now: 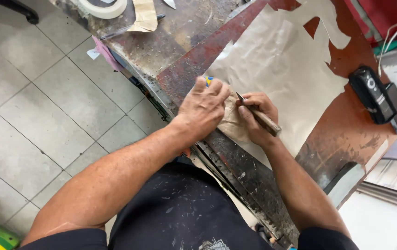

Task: Cutting out shoe patterns from a leather sheet using a knife and a template

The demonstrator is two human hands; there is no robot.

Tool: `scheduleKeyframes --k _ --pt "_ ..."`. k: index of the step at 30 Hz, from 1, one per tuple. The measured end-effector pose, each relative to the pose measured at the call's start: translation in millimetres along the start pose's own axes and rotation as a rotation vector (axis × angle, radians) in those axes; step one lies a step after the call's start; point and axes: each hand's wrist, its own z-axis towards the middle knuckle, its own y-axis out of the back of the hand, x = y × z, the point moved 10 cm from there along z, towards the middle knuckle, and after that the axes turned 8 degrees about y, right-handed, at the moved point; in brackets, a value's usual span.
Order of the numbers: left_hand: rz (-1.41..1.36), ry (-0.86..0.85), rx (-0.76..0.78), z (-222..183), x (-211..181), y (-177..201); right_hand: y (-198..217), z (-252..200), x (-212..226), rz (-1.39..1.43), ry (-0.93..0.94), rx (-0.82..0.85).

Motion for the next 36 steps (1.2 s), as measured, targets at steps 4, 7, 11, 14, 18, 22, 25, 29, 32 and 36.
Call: scheduleKeyframes --k 4,7,11,14,18,22,25,29,32,36 --pt "0.003 0.047 -0.042 9 -34 -3 12 -8 -15 0.127 -0.054 -0.101" --pt "0.030 0.285 0.031 6 -33 -3 14 -11 -25 0.143 -0.139 -0.124" --pt "0.024 0.305 -0.011 4 -38 29 10 -22 -43 0.364 -0.313 -0.208" --pt "-0.004 0.274 0.078 5 -38 29 12 -16 -40 0.369 -0.364 -0.151" --pt "-0.138 0.307 0.024 -2 -40 13 14 5 -43 0.233 -0.248 -0.013" --pt "-0.181 0.349 0.031 -2 -38 12 10 20 -51 0.164 -0.139 0.087" --pt "-0.197 0.357 0.051 -3 -39 10 7 23 -47 0.169 -0.130 0.125" --pt "-0.241 0.383 0.014 -4 -39 4 5 26 -46 0.121 -0.140 0.158" --pt "-0.262 0.398 0.015 -6 -39 2 4 27 -48 0.099 -0.165 0.174" --pt "-0.253 0.414 0.015 -6 -39 1 3 24 -55 0.081 -0.246 0.177"
